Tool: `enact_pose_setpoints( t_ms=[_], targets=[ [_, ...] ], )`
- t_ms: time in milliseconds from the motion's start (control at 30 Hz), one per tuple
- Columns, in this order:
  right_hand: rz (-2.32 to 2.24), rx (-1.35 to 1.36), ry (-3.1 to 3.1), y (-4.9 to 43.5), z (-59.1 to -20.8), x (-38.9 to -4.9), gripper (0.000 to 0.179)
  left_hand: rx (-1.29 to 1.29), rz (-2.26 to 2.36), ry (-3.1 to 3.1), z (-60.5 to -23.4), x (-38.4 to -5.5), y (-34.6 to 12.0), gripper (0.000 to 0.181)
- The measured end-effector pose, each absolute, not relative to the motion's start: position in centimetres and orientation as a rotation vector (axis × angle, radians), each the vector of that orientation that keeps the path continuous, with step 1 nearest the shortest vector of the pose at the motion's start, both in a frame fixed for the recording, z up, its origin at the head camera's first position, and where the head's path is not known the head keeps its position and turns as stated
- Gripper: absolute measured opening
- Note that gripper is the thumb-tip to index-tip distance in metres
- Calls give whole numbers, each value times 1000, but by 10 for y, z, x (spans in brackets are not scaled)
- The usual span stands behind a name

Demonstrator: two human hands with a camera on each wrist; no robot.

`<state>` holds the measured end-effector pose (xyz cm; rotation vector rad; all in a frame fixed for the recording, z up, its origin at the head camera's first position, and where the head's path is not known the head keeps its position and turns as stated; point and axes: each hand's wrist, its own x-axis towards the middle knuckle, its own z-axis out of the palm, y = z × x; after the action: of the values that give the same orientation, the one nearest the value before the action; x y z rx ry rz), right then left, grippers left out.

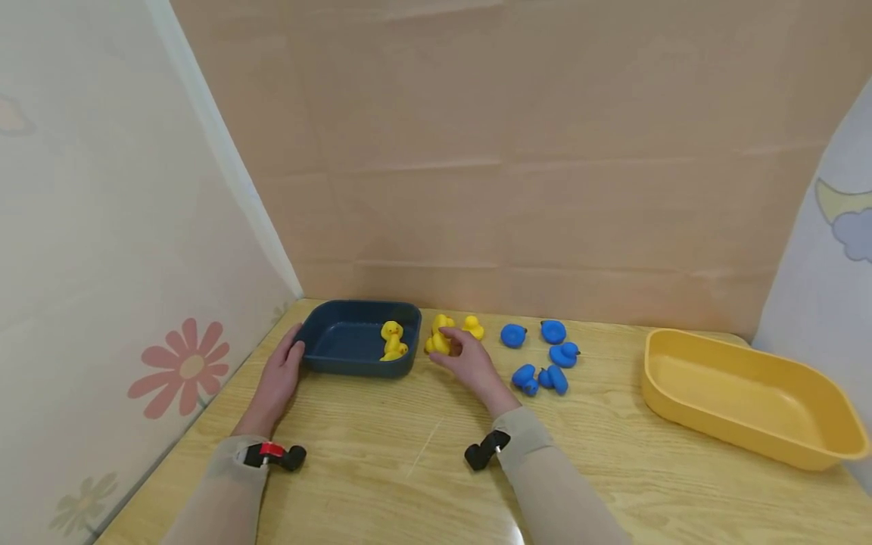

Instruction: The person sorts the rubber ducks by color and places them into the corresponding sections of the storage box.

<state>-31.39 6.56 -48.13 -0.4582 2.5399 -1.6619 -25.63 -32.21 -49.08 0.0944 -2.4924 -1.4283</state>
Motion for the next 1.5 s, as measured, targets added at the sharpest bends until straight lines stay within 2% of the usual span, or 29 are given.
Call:
enact_pose_setpoints(
  t_ms=[200,567,1100,1500],
  targets=[
    [-1631,-478,2558,65,-482,-314,60,98,-1447,-2492,-491,-256,-323,60],
    [-1643,-492,2586,65,-484,-316,43,100,-1454,-2501,-487,-253,-322,60],
    [-1668,-459,2593,65,-483,-314,47,113,-1462,-2500,-487,-253,-321,60],
    [-1881,-438,2533,61,-477,-313,52,94,-1471,-2494,-487,-252,-321,59]
  ],
)
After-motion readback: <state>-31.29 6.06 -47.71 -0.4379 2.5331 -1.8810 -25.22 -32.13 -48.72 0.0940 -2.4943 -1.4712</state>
